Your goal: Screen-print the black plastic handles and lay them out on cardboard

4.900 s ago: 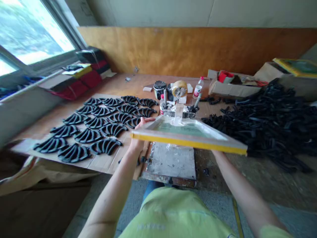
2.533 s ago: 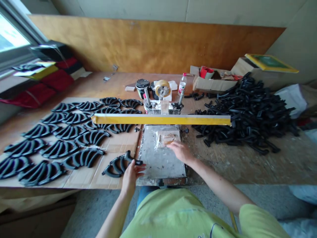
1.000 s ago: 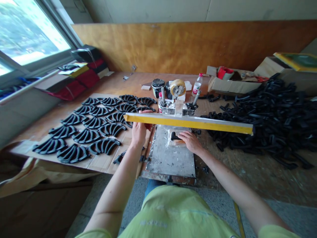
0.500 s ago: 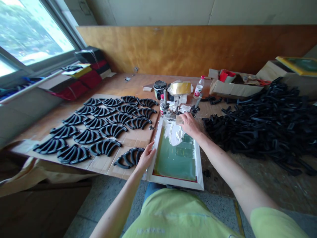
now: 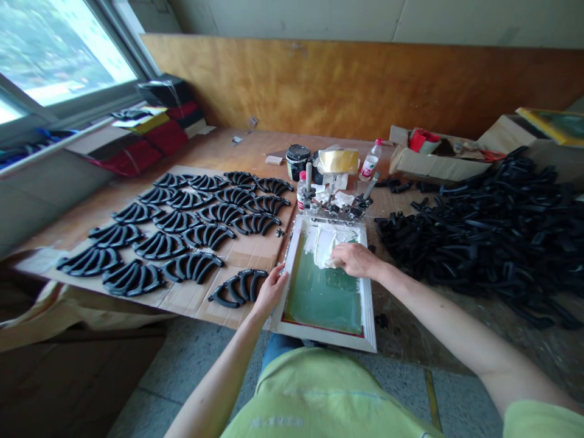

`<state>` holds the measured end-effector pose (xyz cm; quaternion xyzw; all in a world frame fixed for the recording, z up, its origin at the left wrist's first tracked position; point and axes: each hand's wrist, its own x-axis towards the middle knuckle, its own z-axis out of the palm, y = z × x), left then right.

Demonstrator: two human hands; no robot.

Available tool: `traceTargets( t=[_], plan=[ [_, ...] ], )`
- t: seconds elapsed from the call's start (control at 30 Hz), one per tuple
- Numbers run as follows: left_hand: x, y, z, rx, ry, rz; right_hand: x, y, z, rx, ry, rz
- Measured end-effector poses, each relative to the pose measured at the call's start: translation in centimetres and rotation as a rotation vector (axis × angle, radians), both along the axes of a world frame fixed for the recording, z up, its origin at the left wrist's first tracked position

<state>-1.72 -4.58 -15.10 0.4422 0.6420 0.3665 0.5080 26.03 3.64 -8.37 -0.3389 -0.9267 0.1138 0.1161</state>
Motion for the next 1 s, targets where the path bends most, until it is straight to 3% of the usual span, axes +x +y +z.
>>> traceTargets(
  t=[0.13, 0.23, 0.3, 0.37, 0.53, 0.67, 0.73, 0.83, 0.93, 1.0],
  plan=[
    [0.0, 0.0, 0.4, 0.02, 0.008, 0.022, -0.8, 0.1, -1.3, 0.092, 0.111, -0.152],
    [0.1, -0.1, 0.8, 0.015, 0.008, 0.028, -0.7, -1.3, -2.5, 0.115, 0.122, -0.063],
    [0.2, -0.1, 1.3, 0.0, -0.01, 0.027, -0.4, -1.5, -2.4, 0.08, 0.128, -0.048],
    [0.2, -0.2, 2.0, -0.019, -0.05, 0.01, -0.4, -0.4, -1.5, 0.045, 0.156, -0.127],
    [-0.2, -0.1, 6.1, -0.036, -0.124, -0.057, -1.0, 5.1, 2.0, 0.055, 0.187, -0.451],
    [-0.3, 1.1, 10.6, 0.077, -0.047, -0.054, 2.9, 7.0, 3.3, 0.139, 0.245, -0.635],
    [0.2, 2.2, 12.5, 0.168, -0.102, -0.04, 5.7, 6.5, 2.4, 0.142, 0.322, -0.781],
    [1.7, 4.6, 14.8, 0.34, -0.278, -0.012, 7.9, 4.3, -1.0, 0.038, 0.311, -0.904],
    [3.3, 6.9, 15.8, 0.363, -0.382, 0.043, 6.5, 1.2, -4.6, -0.057, 0.215, -0.699],
    [3.9, 7.6, 15.4, 0.349, -0.411, 0.099, 4.7, -0.5, -5.7, -0.061, 0.139, -0.519]
  ],
)
